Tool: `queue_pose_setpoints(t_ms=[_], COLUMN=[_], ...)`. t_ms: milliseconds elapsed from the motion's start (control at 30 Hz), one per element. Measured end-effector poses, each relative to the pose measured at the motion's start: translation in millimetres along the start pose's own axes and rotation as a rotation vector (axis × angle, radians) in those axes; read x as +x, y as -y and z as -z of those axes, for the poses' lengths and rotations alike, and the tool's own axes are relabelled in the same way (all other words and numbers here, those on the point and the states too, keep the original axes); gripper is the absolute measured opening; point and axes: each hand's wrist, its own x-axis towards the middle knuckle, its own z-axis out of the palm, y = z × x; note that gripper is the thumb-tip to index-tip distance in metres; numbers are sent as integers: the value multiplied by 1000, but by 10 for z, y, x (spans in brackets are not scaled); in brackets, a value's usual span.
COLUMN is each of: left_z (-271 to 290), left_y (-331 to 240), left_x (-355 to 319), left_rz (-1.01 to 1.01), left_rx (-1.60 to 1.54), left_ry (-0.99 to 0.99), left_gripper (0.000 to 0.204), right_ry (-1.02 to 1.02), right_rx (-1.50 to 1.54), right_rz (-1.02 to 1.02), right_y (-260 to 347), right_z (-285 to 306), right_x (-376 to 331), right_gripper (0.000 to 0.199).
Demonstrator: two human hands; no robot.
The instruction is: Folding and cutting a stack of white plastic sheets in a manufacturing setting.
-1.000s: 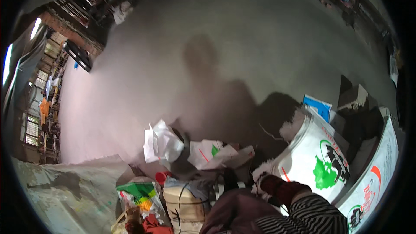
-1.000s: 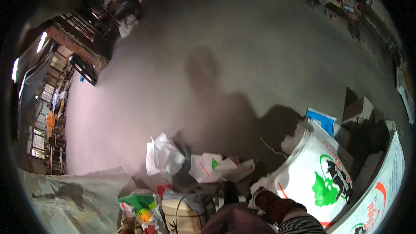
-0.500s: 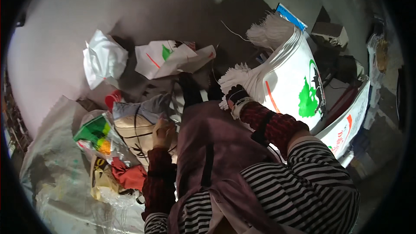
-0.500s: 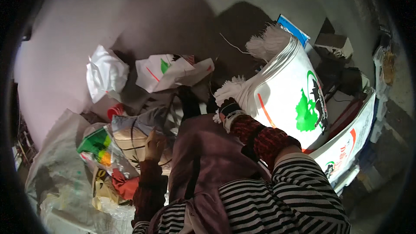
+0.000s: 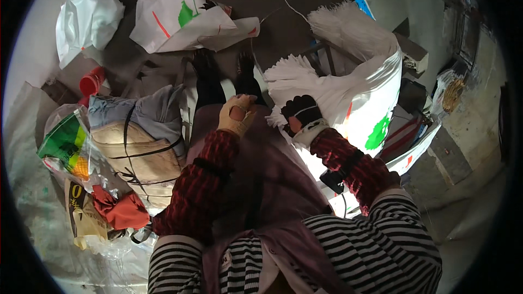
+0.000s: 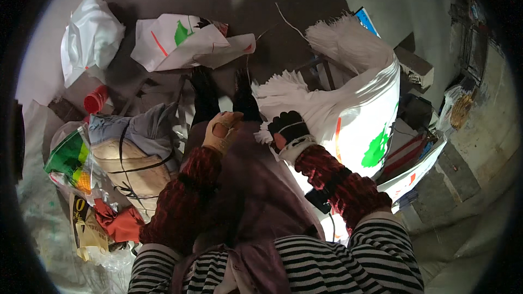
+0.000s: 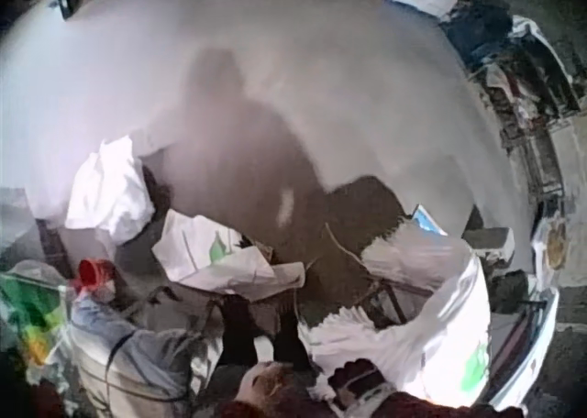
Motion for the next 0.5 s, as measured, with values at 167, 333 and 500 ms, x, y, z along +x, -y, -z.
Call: queue_pose_setpoints(t_ms=[167,333,500], left_z=[-287,-559,-799], left_y=[-7,-63,-16], left_x=[229,408,372], left_rz=[-219,-165,-99], left_rx=[-25,64,72], left_ry=[24,-2,-154], left_gripper=[32,33,32], right_ry=[-36,1,-170], right_rx=[-4,98,82], right_rz=[3,22,63], right_y=[-57,-7,-39], right_z=[-111,23,-58], right_x=[-38,36,5], right_gripper=[34,35,37])
